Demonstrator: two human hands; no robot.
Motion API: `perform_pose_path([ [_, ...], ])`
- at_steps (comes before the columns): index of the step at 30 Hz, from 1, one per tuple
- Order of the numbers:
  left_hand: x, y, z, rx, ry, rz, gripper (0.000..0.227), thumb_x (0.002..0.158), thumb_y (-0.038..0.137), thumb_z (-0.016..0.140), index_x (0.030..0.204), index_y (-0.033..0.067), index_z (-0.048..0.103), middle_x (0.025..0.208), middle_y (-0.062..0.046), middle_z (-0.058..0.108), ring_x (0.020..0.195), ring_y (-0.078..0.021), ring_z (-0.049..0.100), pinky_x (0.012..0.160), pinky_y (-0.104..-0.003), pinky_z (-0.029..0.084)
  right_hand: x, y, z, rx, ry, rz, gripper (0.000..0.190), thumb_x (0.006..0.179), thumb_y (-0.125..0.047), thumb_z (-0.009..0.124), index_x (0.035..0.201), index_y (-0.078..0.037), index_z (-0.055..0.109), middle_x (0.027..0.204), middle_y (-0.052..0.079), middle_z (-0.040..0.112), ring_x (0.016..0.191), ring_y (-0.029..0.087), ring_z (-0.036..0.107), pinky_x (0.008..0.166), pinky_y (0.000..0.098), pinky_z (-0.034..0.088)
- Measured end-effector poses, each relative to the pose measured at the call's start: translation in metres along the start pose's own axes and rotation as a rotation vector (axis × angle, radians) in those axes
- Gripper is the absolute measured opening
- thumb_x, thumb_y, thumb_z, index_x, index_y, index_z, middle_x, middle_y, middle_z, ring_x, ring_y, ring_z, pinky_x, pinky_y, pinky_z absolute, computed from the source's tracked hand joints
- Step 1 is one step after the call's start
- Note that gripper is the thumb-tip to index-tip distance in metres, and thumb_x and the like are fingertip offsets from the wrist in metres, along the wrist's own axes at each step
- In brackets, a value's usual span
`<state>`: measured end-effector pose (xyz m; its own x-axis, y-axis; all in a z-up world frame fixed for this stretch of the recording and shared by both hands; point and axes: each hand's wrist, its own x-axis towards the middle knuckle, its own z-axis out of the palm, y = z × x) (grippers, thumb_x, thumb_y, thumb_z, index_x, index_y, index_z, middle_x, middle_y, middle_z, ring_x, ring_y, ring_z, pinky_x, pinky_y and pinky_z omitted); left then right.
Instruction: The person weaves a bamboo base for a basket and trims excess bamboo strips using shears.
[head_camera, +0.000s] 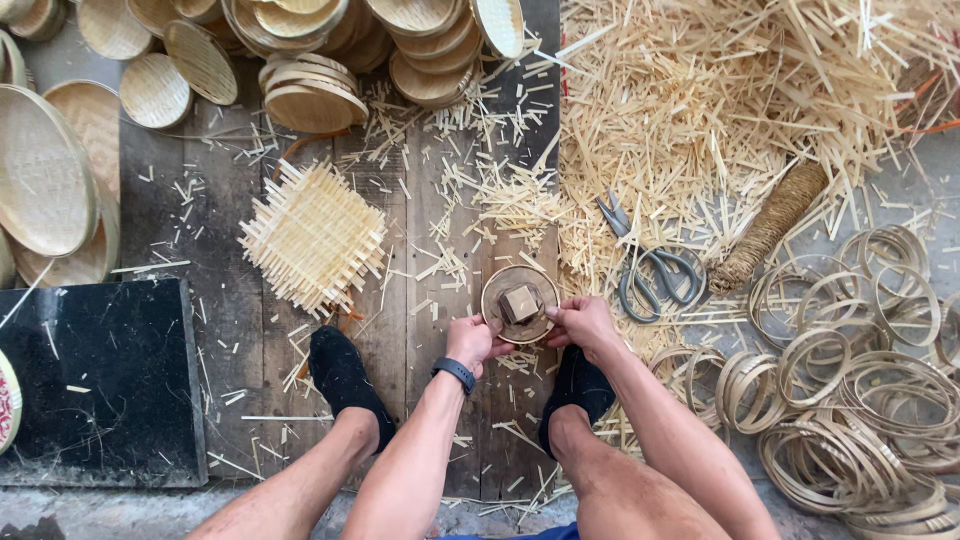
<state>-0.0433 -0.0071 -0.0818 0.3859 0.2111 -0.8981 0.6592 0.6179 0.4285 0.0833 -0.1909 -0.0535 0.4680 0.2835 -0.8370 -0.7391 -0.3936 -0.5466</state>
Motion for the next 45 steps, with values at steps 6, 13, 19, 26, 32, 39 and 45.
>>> perform_pose_path([
  [6, -0.030, 0.027, -0.017, 0.594, -0.036, 0.669, 0.030, 0.092, 0.018, 0.071, 0.115, -0.0007, 0.077, 0.094, -0.013, 0.081, 0.079, -0.0154, 0.074, 0.070, -0.030, 0.058, -0.053, -0.045, 0.007, -0.391, 0.045, -0.083, 0.049, 0.097, -0.042, 0.065, 0.104, 0.006, 0.072, 0.082, 0.016, 0.075, 0.065, 0.020, 0.073, 0.052, 0.0311, 0.057],
  [13, -0.084, 0.057, 0.041, 0.390, 0.084, 0.726, 0.049, 0.098, 0.049, 0.061, 0.120, 0.0063, 0.070, 0.092, -0.010, 0.078, 0.085, -0.0178, 0.074, 0.075, -0.033, 0.059, -0.070, -0.040, 0.041, -0.490, 0.077, -0.327, 0.056, 0.086, -0.043, 0.074, 0.110, 0.006, 0.059, 0.086, 0.019, 0.075, 0.074, 0.025, 0.075, 0.065, 0.0376, 0.060],
  [19, -0.076, 0.050, 0.047, 0.442, 0.140, 0.889, 0.063, 0.104, 0.058, 0.045, 0.111, 0.0035, 0.075, 0.075, -0.012, 0.073, 0.069, -0.0242, 0.073, 0.063, -0.037, 0.056, -0.062, -0.028, 0.038, -0.573, 0.137, -0.475, 0.049, 0.087, -0.037, 0.073, 0.108, 0.006, 0.063, 0.087, 0.021, 0.075, 0.076, 0.023, 0.074, 0.070, 0.0359, 0.059],
  [26, 0.022, 0.034, -0.015, 0.498, 0.251, 0.648, 0.077, 0.104, 0.066, 0.036, 0.062, 0.0053, 0.061, 0.051, -0.008, 0.056, 0.044, -0.0169, 0.057, 0.038, -0.036, 0.040, -0.065, -0.023, 0.011, -0.003, -0.061, -0.313, 0.039, 0.094, -0.036, 0.053, 0.115, -0.004, 0.060, 0.085, 0.010, 0.074, 0.067, 0.019, 0.070, 0.050, 0.0302, 0.051],
  [32, 0.033, 0.110, -0.064, 0.586, 0.236, 0.603, 0.073, 0.098, 0.071, 0.040, 0.072, 0.0085, 0.069, 0.063, -0.009, 0.065, 0.056, -0.0172, 0.063, 0.051, -0.034, 0.050, -0.057, 0.007, -0.013, 0.258, -0.176, -0.374, 0.035, 0.102, -0.035, 0.050, 0.106, -0.002, 0.059, 0.076, 0.013, 0.070, 0.058, 0.016, 0.062, 0.047, 0.0269, 0.045],
  [39, -0.065, 0.287, -0.050, -0.509, -0.014, 0.722, 0.098, 0.088, 0.073, 0.049, 0.142, -0.0082, 0.043, 0.130, -0.024, 0.065, 0.100, -0.0221, 0.071, 0.089, -0.040, 0.062, -0.053, 0.024, -0.006, 0.166, -0.128, -0.320, 0.035, 0.100, -0.034, 0.050, 0.103, -0.001, 0.060, 0.073, 0.015, 0.070, 0.053, 0.017, 0.058, 0.045, 0.0267, 0.042],
  [45, -0.046, 0.179, -0.012, 0.366, 0.096, 0.520, 0.064, 0.106, 0.056, 0.053, 0.087, -0.0034, 0.068, 0.084, -0.016, 0.072, 0.069, -0.0186, 0.068, 0.064, -0.033, 0.059, -0.060, 0.000, 0.011, 0.290, -0.251, -0.326, 0.043, 0.096, -0.032, 0.048, 0.126, -0.003, 0.058, 0.095, 0.010, 0.071, 0.073, 0.017, 0.063, 0.056, 0.0316, 0.051],
])
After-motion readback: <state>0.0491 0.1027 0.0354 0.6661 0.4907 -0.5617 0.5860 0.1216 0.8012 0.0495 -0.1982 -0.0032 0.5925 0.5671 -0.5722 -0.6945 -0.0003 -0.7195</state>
